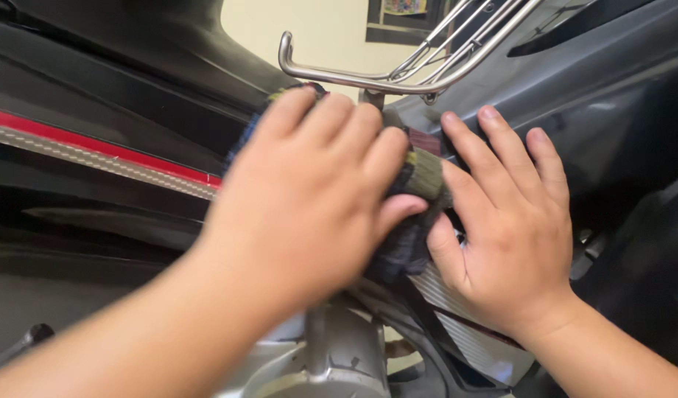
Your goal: The person wipes the side panel of a black Honda motorcycle using a patterned cloth. They hold the seat with one hand while scrubbing the bodywork with the other, moving along the red and silver stripe and the brand logo.
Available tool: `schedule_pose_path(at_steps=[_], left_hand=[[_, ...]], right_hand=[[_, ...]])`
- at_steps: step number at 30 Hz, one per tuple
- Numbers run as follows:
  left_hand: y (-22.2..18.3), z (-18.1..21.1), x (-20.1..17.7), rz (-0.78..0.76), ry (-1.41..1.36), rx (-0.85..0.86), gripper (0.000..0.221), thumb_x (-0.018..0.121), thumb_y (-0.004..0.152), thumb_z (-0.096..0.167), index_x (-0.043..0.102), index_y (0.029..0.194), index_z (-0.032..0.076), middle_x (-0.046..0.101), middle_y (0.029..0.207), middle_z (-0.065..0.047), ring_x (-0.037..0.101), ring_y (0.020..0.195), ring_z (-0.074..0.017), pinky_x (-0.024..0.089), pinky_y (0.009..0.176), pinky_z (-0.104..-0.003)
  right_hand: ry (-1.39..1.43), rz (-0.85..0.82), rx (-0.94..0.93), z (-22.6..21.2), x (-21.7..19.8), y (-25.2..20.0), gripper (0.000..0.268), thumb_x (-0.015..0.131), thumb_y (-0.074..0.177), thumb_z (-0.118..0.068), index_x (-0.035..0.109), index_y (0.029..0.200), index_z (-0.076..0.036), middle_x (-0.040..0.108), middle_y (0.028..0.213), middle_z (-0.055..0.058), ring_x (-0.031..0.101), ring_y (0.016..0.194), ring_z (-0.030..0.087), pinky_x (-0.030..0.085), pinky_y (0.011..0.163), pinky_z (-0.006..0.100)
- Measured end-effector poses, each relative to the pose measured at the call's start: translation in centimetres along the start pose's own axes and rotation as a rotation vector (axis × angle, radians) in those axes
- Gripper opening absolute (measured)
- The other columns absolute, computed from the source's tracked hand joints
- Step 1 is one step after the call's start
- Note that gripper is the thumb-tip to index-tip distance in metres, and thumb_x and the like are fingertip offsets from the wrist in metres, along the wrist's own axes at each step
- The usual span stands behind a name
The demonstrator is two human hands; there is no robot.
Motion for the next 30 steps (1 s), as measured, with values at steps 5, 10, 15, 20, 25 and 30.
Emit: schedule_pose_path(at_steps=[5, 10, 15, 20, 25, 30], left_hand=[[-1.4, -5.1, -3.4, -0.107, 0.082, 0.070, 0.059, 0.072, 0.118, 0.083, 0.080, 0.137, 0.027, 0.082, 0.130, 0.000, 0.078, 0.127, -0.0342, 0.055, 0.116, -0.051], [-2.9, -6.0, -4.1, -0.140, 0.284, -0.029, 0.064, 0.066, 0.122, 0.089, 0.080, 0.140, 0.030, 0.084, 0.140, 0.002, 0.079, 0.138, -0.0299, 0.054, 0.124, -0.046], [-0.4, -0.5, -0.6, 0.012, 0.030, -0.120, 0.062, 0.080, 0.111, 0.078, 0.076, 0.119, 0.017, 0.076, 0.127, -0.014, 0.068, 0.121, -0.0407, 0.048, 0.120, -0.056], [-1.2, -2.6, -2.3, -0.033, 0.005, 0.050, 0.062, 0.066, 0.117, 0.079, 0.075, 0.133, 0.020, 0.075, 0.126, -0.007, 0.069, 0.122, -0.0350, 0.051, 0.111, -0.049], [-2.5, -5.7, -4.4, -0.076, 0.127, 0.082, 0.068, 0.068, 0.117, 0.088, 0.077, 0.142, 0.025, 0.077, 0.137, -0.002, 0.072, 0.133, -0.0332, 0.052, 0.115, -0.049], [-3.9, -6.3, -5.7, -0.078, 0.352, -0.113, 0.067, 0.065, 0.127, 0.094, 0.081, 0.141, 0.030, 0.082, 0.150, 0.002, 0.075, 0.145, -0.0339, 0.050, 0.133, -0.055]], right_hand=[[0.026, 0.017, 0.030, -0.3, -0.1, 0.2, 0.049, 0.062, 0.120, -0.036, 0.087, 0.155, -0.014, 0.076, 0.177, 0.018, 0.061, 0.172, 0.047, 0.035, 0.143, 0.064], [0.020, 0.047, 0.020, -0.7, 0.2, 0.1, 0.049, 0.064, 0.118, -0.035, 0.090, 0.152, -0.012, 0.078, 0.175, 0.021, 0.062, 0.171, 0.049, 0.037, 0.143, 0.067], [0.008, 0.034, 0.009, -0.4, 0.0, 0.1, 0.048, 0.066, 0.114, -0.033, 0.086, 0.149, -0.005, 0.076, 0.178, 0.021, 0.062, 0.172, 0.049, 0.037, 0.143, 0.067], [0.009, 0.001, 0.011, -0.2, -0.1, -0.1, 0.047, 0.065, 0.113, -0.034, 0.085, 0.148, -0.009, 0.074, 0.181, 0.018, 0.062, 0.173, 0.047, 0.037, 0.143, 0.066], [0.021, 0.012, 0.042, -0.5, 0.1, 0.2, 0.050, 0.063, 0.118, -0.035, 0.088, 0.155, -0.014, 0.077, 0.177, 0.018, 0.062, 0.173, 0.047, 0.036, 0.144, 0.064], [0.007, 0.032, 0.038, -0.8, -0.1, 0.3, 0.050, 0.065, 0.115, -0.034, 0.088, 0.154, -0.013, 0.078, 0.174, 0.020, 0.063, 0.171, 0.048, 0.036, 0.144, 0.065]])
Point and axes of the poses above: each hand's wrist, its own y-axis towards the middle knuckle, its own x-axis out of the palm, z = x × y, the point moved 5 cm from there along y, towards the middle knuckle
